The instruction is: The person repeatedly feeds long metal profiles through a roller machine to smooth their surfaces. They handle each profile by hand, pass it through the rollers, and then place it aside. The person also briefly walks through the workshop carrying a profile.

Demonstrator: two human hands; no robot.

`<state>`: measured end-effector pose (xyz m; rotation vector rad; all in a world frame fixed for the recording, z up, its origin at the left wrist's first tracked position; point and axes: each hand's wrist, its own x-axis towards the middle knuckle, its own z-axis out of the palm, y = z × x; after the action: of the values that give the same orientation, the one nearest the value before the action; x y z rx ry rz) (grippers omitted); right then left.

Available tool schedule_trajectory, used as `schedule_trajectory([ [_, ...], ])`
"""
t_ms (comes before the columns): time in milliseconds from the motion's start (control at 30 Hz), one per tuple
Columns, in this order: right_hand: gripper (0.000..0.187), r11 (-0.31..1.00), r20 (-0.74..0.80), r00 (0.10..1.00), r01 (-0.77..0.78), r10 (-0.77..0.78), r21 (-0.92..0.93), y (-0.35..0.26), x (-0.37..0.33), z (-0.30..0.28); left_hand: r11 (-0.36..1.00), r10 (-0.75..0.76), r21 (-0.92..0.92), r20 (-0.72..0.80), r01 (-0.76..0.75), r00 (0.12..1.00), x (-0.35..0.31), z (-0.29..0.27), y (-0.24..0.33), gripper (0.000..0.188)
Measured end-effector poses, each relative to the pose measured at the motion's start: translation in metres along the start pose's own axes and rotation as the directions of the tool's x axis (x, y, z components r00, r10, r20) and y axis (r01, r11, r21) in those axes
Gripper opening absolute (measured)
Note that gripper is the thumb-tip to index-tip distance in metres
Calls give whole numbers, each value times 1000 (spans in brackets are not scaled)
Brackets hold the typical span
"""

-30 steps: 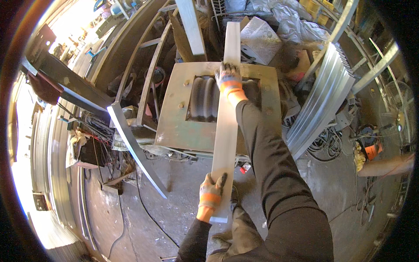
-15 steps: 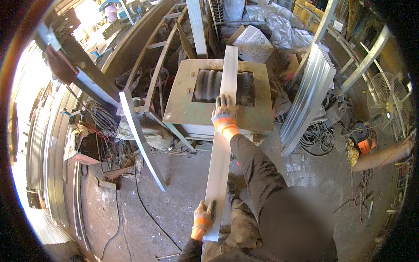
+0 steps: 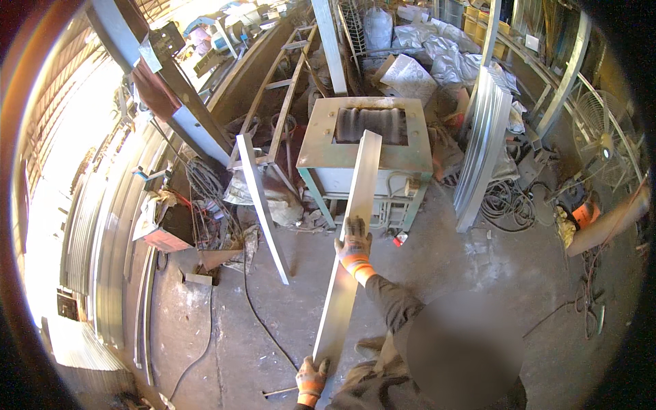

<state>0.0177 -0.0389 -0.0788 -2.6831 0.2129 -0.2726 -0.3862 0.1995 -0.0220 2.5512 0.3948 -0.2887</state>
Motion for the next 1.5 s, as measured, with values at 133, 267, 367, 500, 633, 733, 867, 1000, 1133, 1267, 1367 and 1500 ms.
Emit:
schedule_trajectory([
  [133, 106, 709, 87, 914, -365, 396, 603, 4, -62, 18, 980, 33, 197, -223, 12, 974, -36, -27, -6, 64],
  [267, 68, 57, 408, 841, -455, 355, 889, 6, -86, 9, 967, 11, 252, -165, 31, 986, -51, -51, 10, 62],
  [367, 63, -84, 509, 787, -514, 348, 853, 5, -90, -5, 943, -14, 319, -236, 91, 972, -62, -57, 23, 69],
  [500, 54, -187, 502, 803, -466, 322, 865, 8, -95, -11, 931, -88, 348, -82, 111, 993, -76, -60, 15, 84],
  [633, 55, -191, 373, 892, -332, 254, 924, 25, -62, -11, 964, -87, 260, 96, 59, 992, -62, -61, 7, 67],
  [733, 81, 130, 273, 917, -320, 290, 939, 37, 16, -20, 973, 97, 211, 13, -98, 995, -22, -53, 35, 52],
  [867, 112, 925, -347, 934, 58, 82, 375, 50, 161, -36, 945, 250, 250, -135, -211, 959, 75, -23, 123, 39],
  [1000, 89, 997, -163, 986, 20, -31, -71, 71, 323, -24, 973, 213, 106, -89, -203, 973, 205, 14, 228, 44],
  [1133, 74, 960, -211, 966, 92, -151, -264, 118, 507, 1, 969, 234, 99, -92, -225, 968, 356, 61, 335, 44],
  [1267, 75, 951, -151, 986, 25, -75, -308, 162, 666, 16, 967, 253, 51, -105, -248, 962, 497, 100, 414, 48],
  [1367, 73, 956, -159, 985, 18, -67, -292, 183, 738, 18, 956, 291, 72, -143, -283, 946, 564, 117, 450, 48],
  [1500, 76, 966, -163, 987, -50, 8, -255, 186, 745, 23, 960, 276, 85, -159, -265, 948, 575, 120, 454, 49],
])
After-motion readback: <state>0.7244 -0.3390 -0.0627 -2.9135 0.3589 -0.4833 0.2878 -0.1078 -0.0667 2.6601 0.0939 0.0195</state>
